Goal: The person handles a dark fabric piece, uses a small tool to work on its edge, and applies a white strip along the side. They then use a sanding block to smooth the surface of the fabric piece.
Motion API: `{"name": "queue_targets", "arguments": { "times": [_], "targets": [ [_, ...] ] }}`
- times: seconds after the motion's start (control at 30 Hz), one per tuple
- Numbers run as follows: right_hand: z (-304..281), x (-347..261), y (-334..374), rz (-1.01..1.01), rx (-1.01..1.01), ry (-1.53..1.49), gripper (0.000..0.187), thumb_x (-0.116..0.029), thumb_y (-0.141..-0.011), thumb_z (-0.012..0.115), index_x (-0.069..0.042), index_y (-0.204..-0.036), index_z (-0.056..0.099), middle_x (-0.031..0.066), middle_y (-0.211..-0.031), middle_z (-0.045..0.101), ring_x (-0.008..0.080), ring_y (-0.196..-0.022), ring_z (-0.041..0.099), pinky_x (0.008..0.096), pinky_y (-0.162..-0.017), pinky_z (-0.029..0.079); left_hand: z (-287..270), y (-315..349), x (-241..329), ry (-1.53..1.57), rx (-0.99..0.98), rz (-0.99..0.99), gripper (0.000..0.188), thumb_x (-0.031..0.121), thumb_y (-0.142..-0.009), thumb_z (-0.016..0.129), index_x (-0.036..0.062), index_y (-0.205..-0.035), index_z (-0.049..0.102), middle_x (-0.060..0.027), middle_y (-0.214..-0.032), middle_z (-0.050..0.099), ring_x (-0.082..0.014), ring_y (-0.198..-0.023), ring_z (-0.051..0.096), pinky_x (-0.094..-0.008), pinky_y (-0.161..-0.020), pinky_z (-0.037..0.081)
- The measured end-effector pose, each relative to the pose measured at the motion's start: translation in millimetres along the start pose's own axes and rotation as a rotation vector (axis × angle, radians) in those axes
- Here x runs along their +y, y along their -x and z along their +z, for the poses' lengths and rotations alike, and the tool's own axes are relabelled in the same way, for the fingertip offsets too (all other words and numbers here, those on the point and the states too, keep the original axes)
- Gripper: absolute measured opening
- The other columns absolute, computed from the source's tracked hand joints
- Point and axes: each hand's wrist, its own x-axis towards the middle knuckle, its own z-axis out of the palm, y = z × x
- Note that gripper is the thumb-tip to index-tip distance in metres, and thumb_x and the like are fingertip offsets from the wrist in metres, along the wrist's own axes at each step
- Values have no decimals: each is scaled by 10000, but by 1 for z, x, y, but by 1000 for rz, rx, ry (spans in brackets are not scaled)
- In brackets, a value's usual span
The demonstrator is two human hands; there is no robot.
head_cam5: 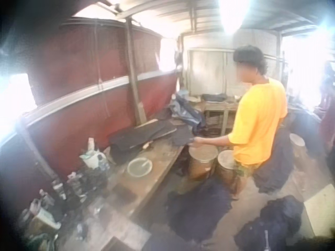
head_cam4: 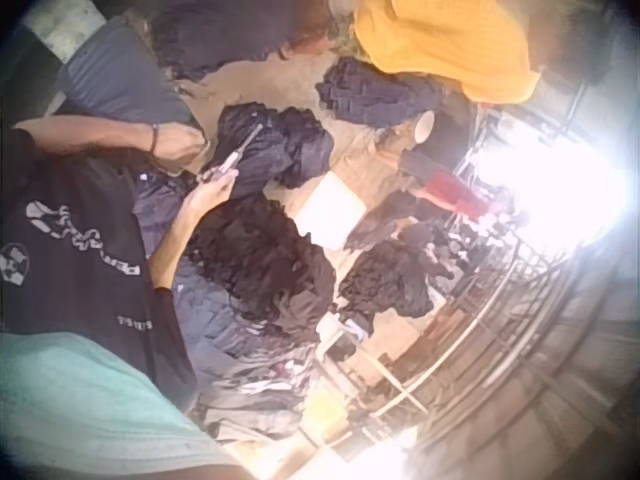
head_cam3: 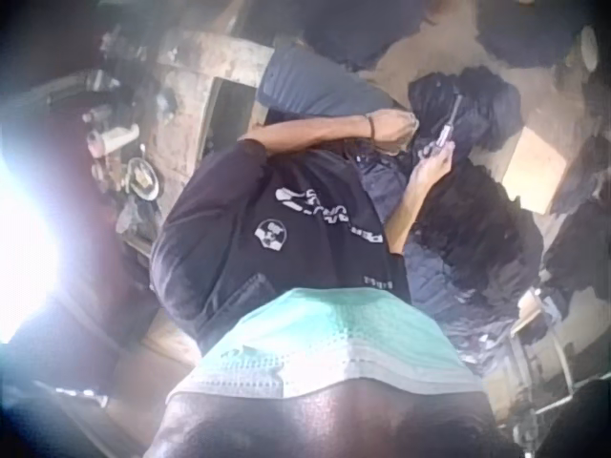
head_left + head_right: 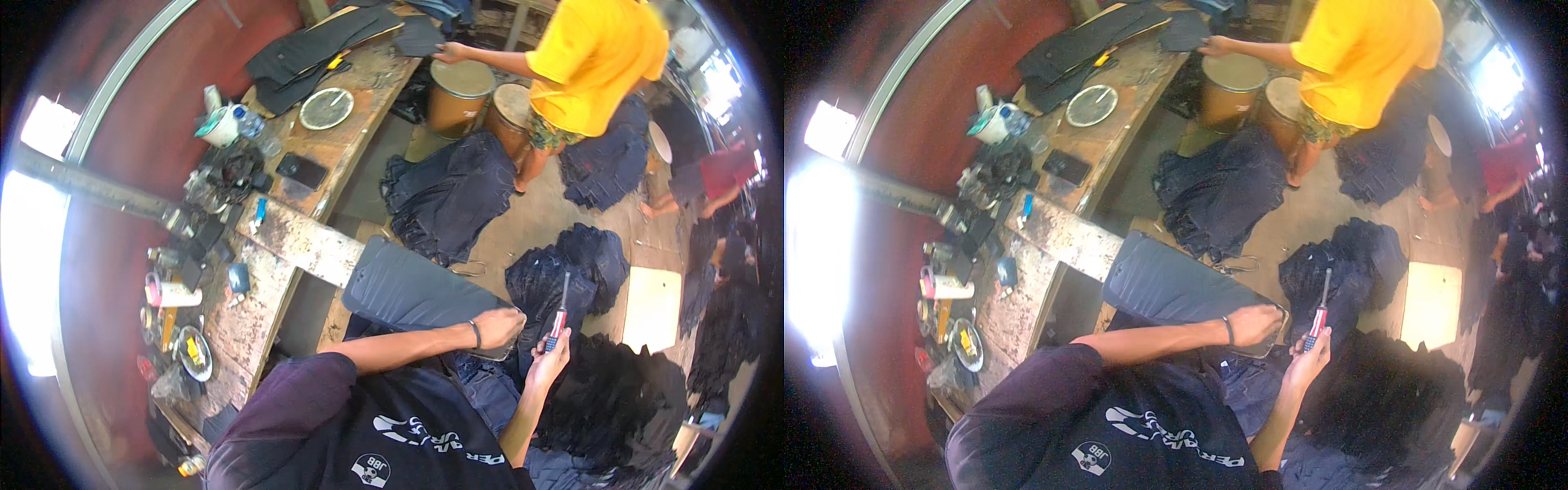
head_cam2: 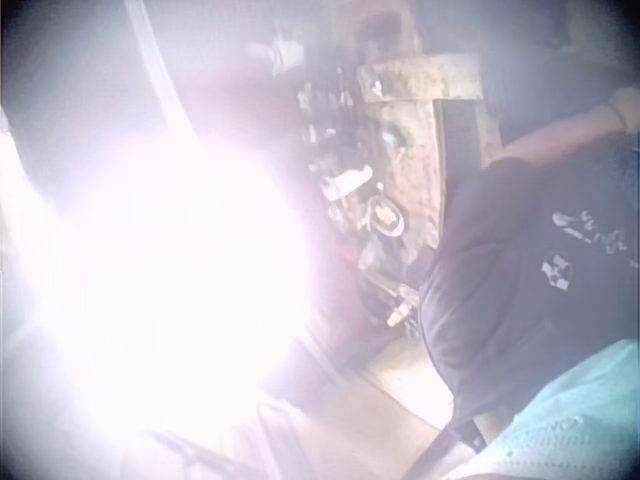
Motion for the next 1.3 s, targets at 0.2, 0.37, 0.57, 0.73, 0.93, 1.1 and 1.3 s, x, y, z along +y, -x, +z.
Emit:
{"name": "queue_targets", "arguments": {
  "times": [0.2, 0.37, 0.57, 0.73, 0.93, 1.1, 1.3],
  "targets": [
    [34, 9, 11, 47, -285, -5, 348, -320, -1064, 688, -57, -1277, 609, 62, -1009, 682, 183, -806, 711, 339, -658, 599, -196, 91, -81, -381, 710, -166, 116, 129, -913, 668, 72, -973, 749, -158, -994, 713, -376, -987, 663, -502, -891, 530],
    [79, 26, 28, 94, -333, 87, 303, -306, -1054, 694, -73, -1223, 601, 79, -1022, 674, 201, -794, 720, 358, -648, 618, -344, 225, -182, -796, 928, -695, 166, 237, -920, 735, 104, -1017, 759, -157, -1103, 672, -397, -1079, 625, -526, -916, 509],
    [133, 40, 46, 61, -426, 148, 182, -133, -1007, 640, -69, -1161, 568, 73, -913, 631, 190, -715, 678, 350, -619, 620, -390, 266, -219, -902, 943, -728, 320, 309, -918, 771, 93, -1147, 717, -166, -1276, 576, -407, -1207, 554, -546, -980, 470],
    [165, 50, 47, -550, -489, 923, 270, -171, -993, 723, -4, -1196, 665, 189, -1066, 698, 314, -808, 695, 409, -776, 583, -332, 272, -171, -166, 653, -711, 352, 413, -971, 730, 65, -1019, 754, -194, -950, 742, -415, -922, 706, -553, -848, 533],
    [198, 62, 45, -866, -753, 1234, 478, -216, -950, 774, -22, -1374, 668, 214, -1342, 670, 413, -1207, 634, 477, -1063, 503, -225, 318, -122, 225, 145, -846, 668, 596, -989, 675, -30, -1209, 751, -240, -1074, 794, -381, -1053, 771, -416, -945, 599],
    [195, 83, 59, -977, -703, 1333, 572, -229, -916, 794, -38, -1429, 629, 181, -1292, 638, 388, -1181, 611, 491, -1038, 485, -181, 312, -136, 686, 346, -751, 465, 271, -1060, 718, -109, -1313, 630, -174, -1150, 767, -204, -1051, 750, -331, -889, 603],
    [170, 94, 71, -961, -594, 1371, 564, -212, -922, 791, -41, -1432, 622, 196, -1265, 591, 409, -1170, 578, 514, -1002, 478, -179, 306, -126, 543, 412, -736, 463, 324, -1042, 737, -100, -1213, 666, -149, -1073, 766, -147, -893, 694, -312, -781, 565]
  ]
}}
